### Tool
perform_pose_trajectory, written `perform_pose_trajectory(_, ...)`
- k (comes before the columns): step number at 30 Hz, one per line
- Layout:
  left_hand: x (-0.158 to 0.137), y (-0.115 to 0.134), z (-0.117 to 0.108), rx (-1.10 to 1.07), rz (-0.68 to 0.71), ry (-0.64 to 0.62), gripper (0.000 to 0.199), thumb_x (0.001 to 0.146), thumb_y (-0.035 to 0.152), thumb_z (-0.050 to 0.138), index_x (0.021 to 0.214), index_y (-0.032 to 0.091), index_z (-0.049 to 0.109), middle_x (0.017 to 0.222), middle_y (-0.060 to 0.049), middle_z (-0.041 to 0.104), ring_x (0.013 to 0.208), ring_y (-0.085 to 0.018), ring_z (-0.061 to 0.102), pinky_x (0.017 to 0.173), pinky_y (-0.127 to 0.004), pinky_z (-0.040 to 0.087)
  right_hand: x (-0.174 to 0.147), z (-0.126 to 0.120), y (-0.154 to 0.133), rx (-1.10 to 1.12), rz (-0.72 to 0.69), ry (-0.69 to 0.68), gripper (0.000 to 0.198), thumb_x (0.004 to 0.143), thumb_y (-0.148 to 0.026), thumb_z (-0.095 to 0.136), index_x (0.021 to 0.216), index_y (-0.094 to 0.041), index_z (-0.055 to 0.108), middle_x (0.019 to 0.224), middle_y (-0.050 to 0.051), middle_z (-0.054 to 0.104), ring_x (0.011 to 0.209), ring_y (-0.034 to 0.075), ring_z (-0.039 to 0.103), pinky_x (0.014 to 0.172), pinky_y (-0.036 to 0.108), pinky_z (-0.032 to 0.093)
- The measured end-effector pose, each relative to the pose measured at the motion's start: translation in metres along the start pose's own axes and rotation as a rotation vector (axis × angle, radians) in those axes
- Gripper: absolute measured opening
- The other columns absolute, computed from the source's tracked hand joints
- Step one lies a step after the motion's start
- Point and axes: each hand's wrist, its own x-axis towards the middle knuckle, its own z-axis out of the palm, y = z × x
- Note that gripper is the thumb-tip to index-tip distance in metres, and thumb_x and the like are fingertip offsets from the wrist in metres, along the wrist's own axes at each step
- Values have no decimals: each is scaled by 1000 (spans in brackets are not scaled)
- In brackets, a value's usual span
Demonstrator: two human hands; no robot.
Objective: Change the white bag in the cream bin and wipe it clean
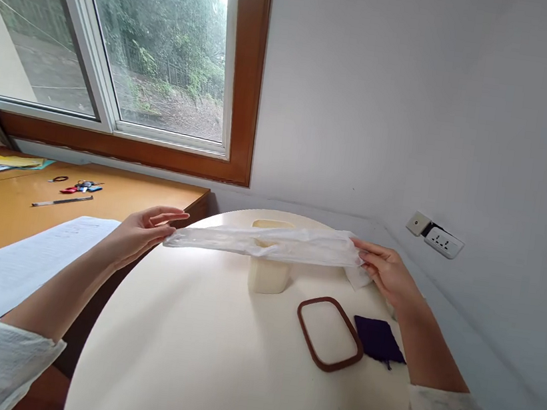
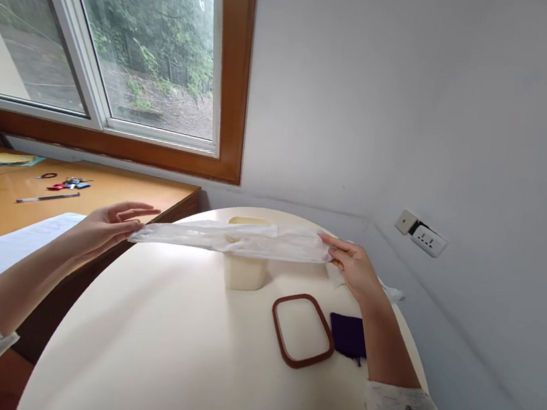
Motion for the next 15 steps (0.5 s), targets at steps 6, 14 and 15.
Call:
perform_pose_trajectory(6,14,43,10,244,197,246,33,62,17,65,95,16,62,112,-6,62,59,-6,50,60,-22,42,18,7,-27,-192,-198,272,20,64,-15,53,75,-21,68,84,2,67,58,11,59,57,26,50)
perform_pose_trajectory(14,40,94,19,486,399,406,36,61,11,58,97,12,62,98,-6,64,52,-6,49,44,-17,29,38,3,-85,-798,-402,512,15,65,-13,53,65,-21,65,62,0,60,57,13,53,60,28,43)
perform_pose_trajectory(15,44,98,19,426,399,417,36,61,9,59,97,11,62,92,-6,64,53,-6,48,46,-17,31,40,3,-91,-737,-378,516,14,65,-13,53,62,-20,64,58,-1,58,55,13,52,56,27,41)
